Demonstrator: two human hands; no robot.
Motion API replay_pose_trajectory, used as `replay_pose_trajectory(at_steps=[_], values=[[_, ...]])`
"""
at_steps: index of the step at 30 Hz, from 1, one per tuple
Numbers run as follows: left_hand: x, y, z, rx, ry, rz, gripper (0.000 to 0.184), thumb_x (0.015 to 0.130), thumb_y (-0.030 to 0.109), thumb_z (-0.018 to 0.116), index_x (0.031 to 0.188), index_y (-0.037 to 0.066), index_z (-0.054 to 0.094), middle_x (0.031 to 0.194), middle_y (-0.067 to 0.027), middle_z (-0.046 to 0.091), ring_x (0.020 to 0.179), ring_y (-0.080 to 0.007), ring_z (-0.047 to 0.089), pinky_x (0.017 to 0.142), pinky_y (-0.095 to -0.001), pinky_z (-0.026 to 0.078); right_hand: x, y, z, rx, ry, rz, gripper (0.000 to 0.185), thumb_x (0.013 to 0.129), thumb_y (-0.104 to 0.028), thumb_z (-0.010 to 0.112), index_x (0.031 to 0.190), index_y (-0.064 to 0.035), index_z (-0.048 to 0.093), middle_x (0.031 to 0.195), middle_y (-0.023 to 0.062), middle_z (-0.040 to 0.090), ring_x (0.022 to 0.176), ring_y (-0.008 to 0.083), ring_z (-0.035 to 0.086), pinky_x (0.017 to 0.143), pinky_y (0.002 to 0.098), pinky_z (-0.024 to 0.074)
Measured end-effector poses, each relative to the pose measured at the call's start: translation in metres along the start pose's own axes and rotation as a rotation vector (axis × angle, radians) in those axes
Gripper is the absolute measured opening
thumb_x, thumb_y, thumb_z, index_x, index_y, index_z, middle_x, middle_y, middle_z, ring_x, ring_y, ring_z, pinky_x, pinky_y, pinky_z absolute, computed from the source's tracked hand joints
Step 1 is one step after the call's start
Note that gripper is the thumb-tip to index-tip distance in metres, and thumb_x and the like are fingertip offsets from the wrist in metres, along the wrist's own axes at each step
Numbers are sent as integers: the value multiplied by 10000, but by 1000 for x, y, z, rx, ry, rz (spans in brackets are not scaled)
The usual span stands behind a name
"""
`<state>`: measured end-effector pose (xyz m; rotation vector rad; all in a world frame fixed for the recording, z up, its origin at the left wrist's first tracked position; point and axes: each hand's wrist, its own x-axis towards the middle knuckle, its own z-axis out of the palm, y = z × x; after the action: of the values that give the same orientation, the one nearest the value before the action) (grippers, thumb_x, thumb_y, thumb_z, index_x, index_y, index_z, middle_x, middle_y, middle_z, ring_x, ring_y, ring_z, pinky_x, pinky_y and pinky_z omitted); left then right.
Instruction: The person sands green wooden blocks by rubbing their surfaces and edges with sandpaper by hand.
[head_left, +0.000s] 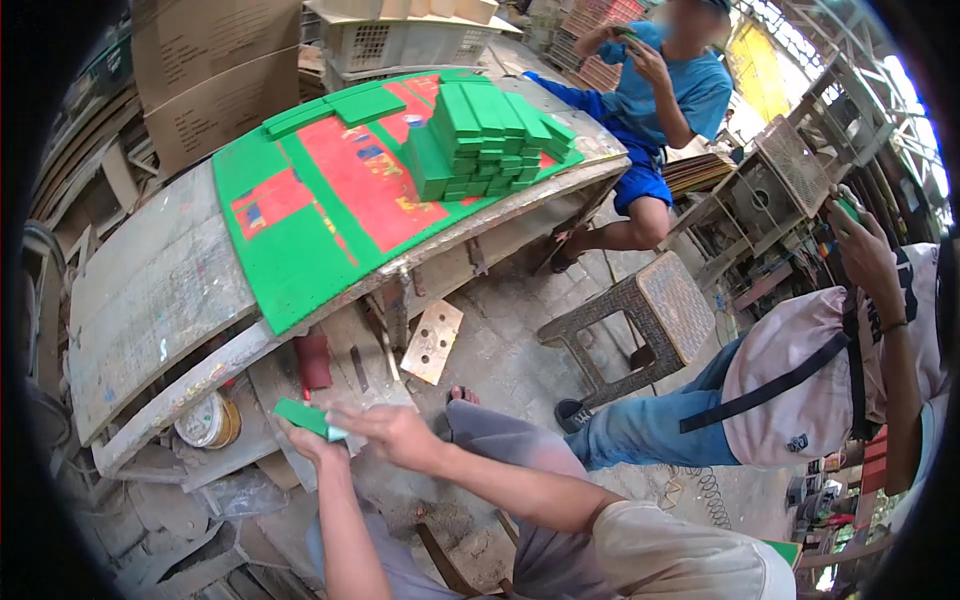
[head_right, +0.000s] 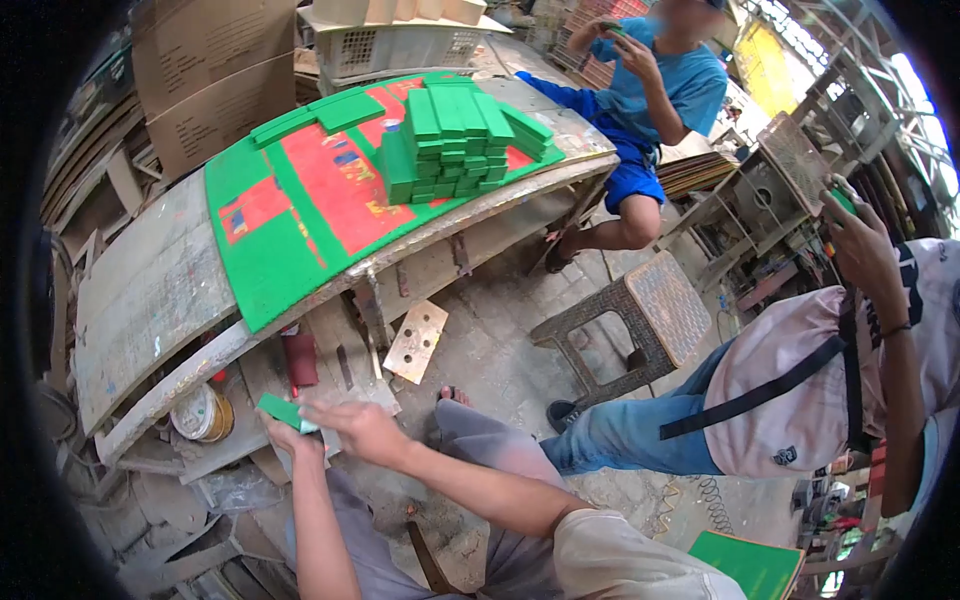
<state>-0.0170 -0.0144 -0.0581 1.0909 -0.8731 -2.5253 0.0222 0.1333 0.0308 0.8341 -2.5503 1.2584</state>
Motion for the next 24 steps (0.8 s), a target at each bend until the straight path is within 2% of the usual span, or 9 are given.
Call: replay_pose_trajectory(at_steps=[4,6,9,12,16,18,20,22,24], values=[[-3,4,5,-33,-53,-7,384,955,471,376,954,107,500,843,-42,527,759,-189,549,702,-354,463,-2,1,4,15,-12,-61,549,683,15,546,1214,-118,592,1257,80,569,755,281,635,705,376,526],[-15,8,17,-10,59,-12,386,946,478,394,938,112,514,819,-22,537,697,-161,543,605,-316,454,1,11,-1,-2,-48,8,558,685,14,540,1222,-130,588,1271,80,556,780,286,646,712,374,526],[-7,6,4,184,-139,-76,508,919,531,452,1105,68,543,752,-36,578,542,-136,535,396,-246,364,4,18,-11,125,94,133,507,700,99,519,1153,-100,628,1250,88,565,938,317,646,774,355,531],[-16,3,13,304,-351,-142,485,920,512,465,1091,69,562,806,-37,585,619,-136,556,467,-251,413,8,18,-13,386,53,155,501,733,130,474,1176,-60,609,1250,160,554,1147,304,548,928,362,474],[-17,-2,18,275,-315,-96,459,924,488,475,1091,70,564,851,-33,575,698,-144,563,573,-277,455,4,22,-10,384,-52,145,505,731,134,466,1184,-44,600,1241,160,562,1170,289,535,960,360,454],[-19,6,20,159,-74,-59,447,926,478,477,1091,73,567,891,-29,552,767,-158,558,673,-319,468,4,20,-11,402,-132,133,513,728,141,453,1181,-47,603,1232,157,570,1157,293,544,955,357,458],[-5,6,3,202,-99,-26,436,927,475,473,1083,76,549,897,-30,531,773,-170,553,684,-345,469,2,18,-13,396,-131,98,525,713,140,459,1176,-57,610,1225,157,574,1127,299,564,933,355,472],[-16,11,14,126,104,22,450,918,497,474,1065,75,524,869,-35,530,770,-175,550,677,-349,467,1,14,-14,389,-127,63,537,698,138,465,1170,-68,616,1219,157,578,1096,304,584,910,354,485],[-23,12,17,168,120,34,340,941,438,429,950,106,502,842,-24,535,791,-167,550,726,-329,462,0,11,-13,247,-134,61,514,693,86,495,1164,-78,618,1244,101,568,995,311,620,810,372,517]])
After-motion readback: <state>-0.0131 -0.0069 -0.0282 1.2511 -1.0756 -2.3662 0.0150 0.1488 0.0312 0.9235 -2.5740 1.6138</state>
